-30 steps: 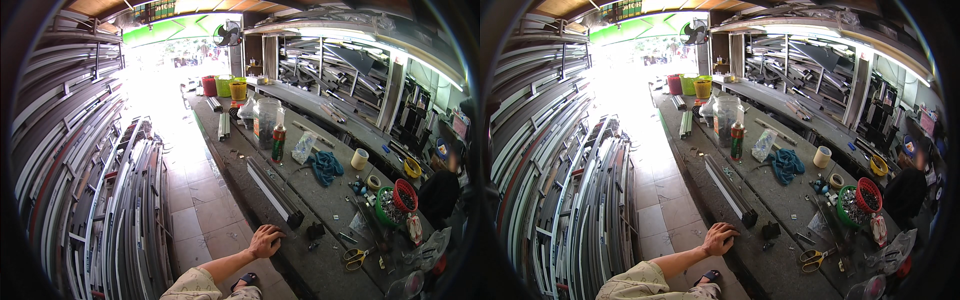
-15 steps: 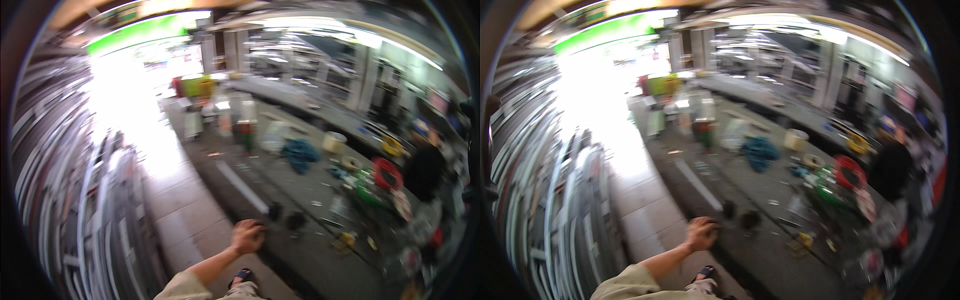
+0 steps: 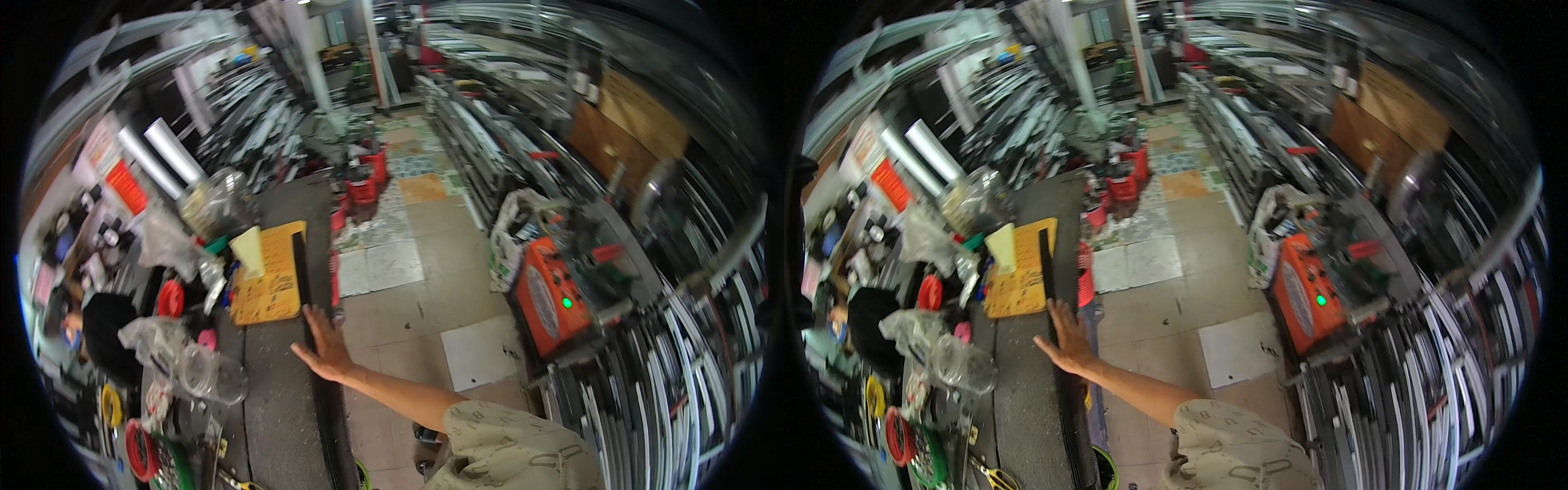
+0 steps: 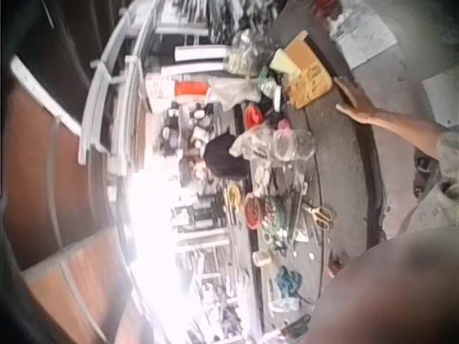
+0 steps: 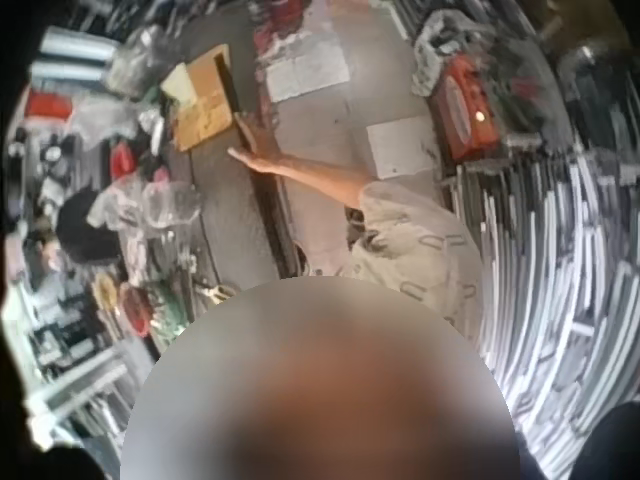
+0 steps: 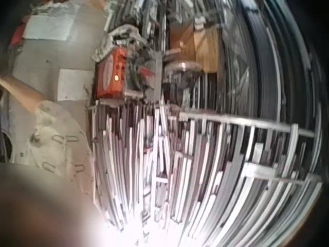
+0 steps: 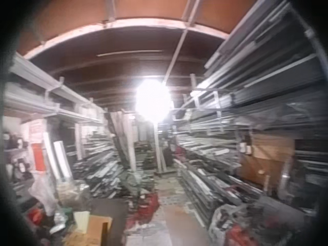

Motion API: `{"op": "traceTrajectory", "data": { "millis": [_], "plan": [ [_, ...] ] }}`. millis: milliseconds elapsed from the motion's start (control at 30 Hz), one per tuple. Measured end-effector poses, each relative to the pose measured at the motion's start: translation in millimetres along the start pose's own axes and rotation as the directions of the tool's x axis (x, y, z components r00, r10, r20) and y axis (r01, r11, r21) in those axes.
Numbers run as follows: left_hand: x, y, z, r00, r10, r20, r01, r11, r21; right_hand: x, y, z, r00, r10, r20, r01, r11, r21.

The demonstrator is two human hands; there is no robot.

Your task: The person assembles window frame components on a workbench, inserting a thin wire or spline into a profile and using a power drill to secure parts. They then move to a cutting station and cut a long aluminum profile with a chop saw.

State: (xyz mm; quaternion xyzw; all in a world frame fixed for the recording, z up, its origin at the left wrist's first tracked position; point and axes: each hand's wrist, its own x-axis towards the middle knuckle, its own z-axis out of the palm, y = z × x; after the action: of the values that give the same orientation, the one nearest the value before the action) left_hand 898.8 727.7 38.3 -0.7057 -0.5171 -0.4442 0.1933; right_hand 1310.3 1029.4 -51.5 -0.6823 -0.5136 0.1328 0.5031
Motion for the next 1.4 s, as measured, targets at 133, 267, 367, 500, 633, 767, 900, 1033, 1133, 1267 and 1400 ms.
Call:
{"op": "traceTrajectory", "data": {
  "millis": [133,267,367,500,633,767,900,1033,1133,1267,1400],
  "plan": [
    [35,40,36,0.827,-0.338,0.449,0.406,0.912,-0.061,-30,10,-14,0.997,-0.08,0.011,0.078,0.99,0.116],
    [47,73,67,0.757,-0.22,0.615,0.399,0.901,-0.169,-75,8,-25,0.994,-0.04,0.101,0.028,0.993,0.117],
    [37,83,77,0.786,-0.109,0.609,0.324,0.911,-0.255,-129,12,-39,0.985,0.031,0.17,-0.085,0.941,0.326],
    [25,90,73,0.702,-0.108,0.704,0.375,0.896,-0.237,-205,28,-52,0.954,0.167,0.25,-0.24,0.923,0.301],
    [25,94,65,0.7,-0.063,0.711,0.331,0.911,-0.245,-273,58,-56,0.866,0.408,0.289,-0.44,0.897,0.05],
    [18,95,63,0.737,-0.057,0.674,0.382,0.857,-0.345,-343,89,-73,0.762,0.546,0.348,-0.552,0.829,-0.092],
    [10,94,54,0.727,-0.098,0.68,0.41,0.856,-0.315,-373,107,-82,0.689,0.554,0.467,-0.506,0.829,-0.238],
    [15,102,51,0.692,-0.115,0.712,0.47,0.821,-0.325,-367,106,-77,0.7,0.445,0.559,-0.364,0.895,-0.256],
    [16,113,61,0.708,-0.052,0.704,0.475,0.773,-0.42,-352,104,-74,0.627,0.426,0.652,-0.325,0.904,-0.278],
    [16,130,98,0.717,0.018,0.697,0.557,0.587,-0.588,-337,109,-80,0.597,0.352,0.72,-0.256,0.935,-0.245],
    [27,143,134,0.742,0.096,0.663,0.426,0.696,-0.578,-318,129,-112,0.565,0.411,0.716,-0.261,0.912,-0.318]
  ]
}}
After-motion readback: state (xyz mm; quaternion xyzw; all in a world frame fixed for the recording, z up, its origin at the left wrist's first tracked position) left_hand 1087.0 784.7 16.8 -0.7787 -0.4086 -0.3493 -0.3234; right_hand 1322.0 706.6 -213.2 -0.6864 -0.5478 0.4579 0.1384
